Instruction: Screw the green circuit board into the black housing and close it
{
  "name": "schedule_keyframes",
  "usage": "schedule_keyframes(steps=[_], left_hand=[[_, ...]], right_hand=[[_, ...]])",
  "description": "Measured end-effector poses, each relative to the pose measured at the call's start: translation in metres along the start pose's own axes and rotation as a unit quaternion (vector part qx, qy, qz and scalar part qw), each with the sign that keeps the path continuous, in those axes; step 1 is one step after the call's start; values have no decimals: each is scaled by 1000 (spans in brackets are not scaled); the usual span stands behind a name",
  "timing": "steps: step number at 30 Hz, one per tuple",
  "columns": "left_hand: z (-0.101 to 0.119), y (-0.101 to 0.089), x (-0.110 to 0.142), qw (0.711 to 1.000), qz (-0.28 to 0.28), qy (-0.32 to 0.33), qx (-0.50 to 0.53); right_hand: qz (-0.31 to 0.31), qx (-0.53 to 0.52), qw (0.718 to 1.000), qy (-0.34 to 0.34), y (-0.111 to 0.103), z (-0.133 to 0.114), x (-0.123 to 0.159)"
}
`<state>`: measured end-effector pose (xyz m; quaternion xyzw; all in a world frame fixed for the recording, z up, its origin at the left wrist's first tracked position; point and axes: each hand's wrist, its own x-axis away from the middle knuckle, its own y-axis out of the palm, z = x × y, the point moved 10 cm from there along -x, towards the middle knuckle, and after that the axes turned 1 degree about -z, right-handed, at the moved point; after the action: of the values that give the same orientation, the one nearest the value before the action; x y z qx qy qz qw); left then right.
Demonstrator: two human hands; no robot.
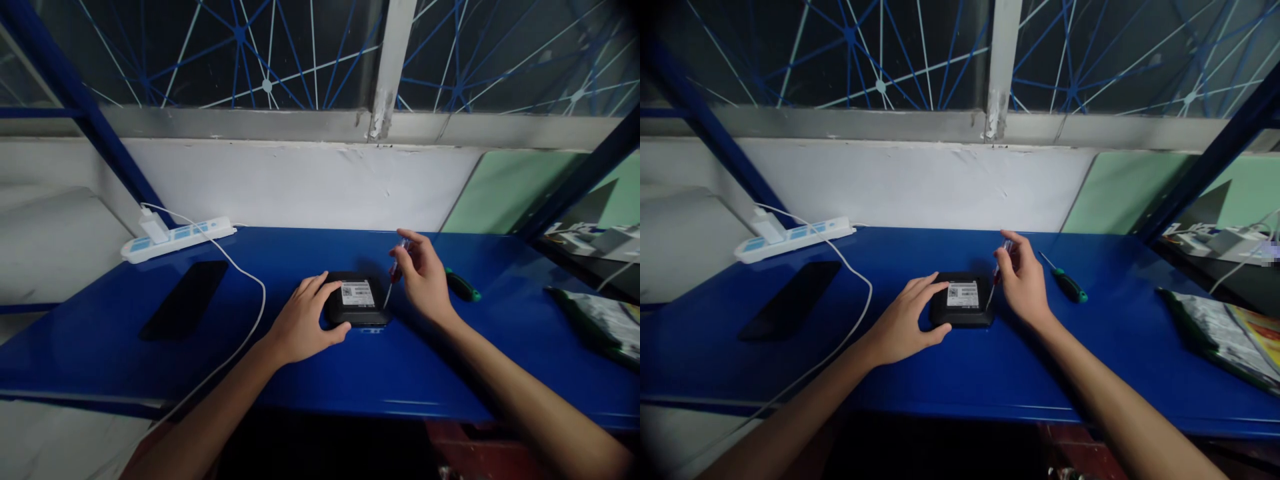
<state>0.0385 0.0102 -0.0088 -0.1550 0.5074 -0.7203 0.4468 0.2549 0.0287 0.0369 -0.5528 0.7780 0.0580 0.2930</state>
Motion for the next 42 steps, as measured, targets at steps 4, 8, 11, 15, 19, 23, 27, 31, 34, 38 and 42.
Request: schedule_keyframes(steps=[4,8,11,15,19,23,27,31,34,38,42], left_hand=[[-1,0,0,1000,8,1,-9],[-1,0,0,1000,6,2,-12],[-1,0,-1,1000,1,0,-16],[0,1,0,1000,-4,-4,-23],[1,1,0,1000,-7,-3,-24],[0,0,0,1000,0,0,-18],[1,-1,0,1000,3,6,-18],[2,0,-1,1000,-9,-3,-22],[3,0,-2,1000,-12,-4,-22],[2,2,-1,1000,-11,-6,-19],[1,2,0,1000,-14,-2,-24]], right_hand=[[-6,5,1000,-16,3,-6,4],[2,2,1000,-25,2,-9,5],[3,-3,1000,-23,1,-10,5],[-19,-13,1000,-13,6,-8,5],[-11,-49,999,-5,4,-6,1],[23,-36,999,-26,-6,-12,-2],[8,-53,998,-11,-4,-11,-1],[-15,-75,997,6,3,-7,1],[-9,-66,998,-2,3,-7,0],[16,-39,999,-20,-3,-11,-1],[-4,-64,998,-5,0,-11,1]])
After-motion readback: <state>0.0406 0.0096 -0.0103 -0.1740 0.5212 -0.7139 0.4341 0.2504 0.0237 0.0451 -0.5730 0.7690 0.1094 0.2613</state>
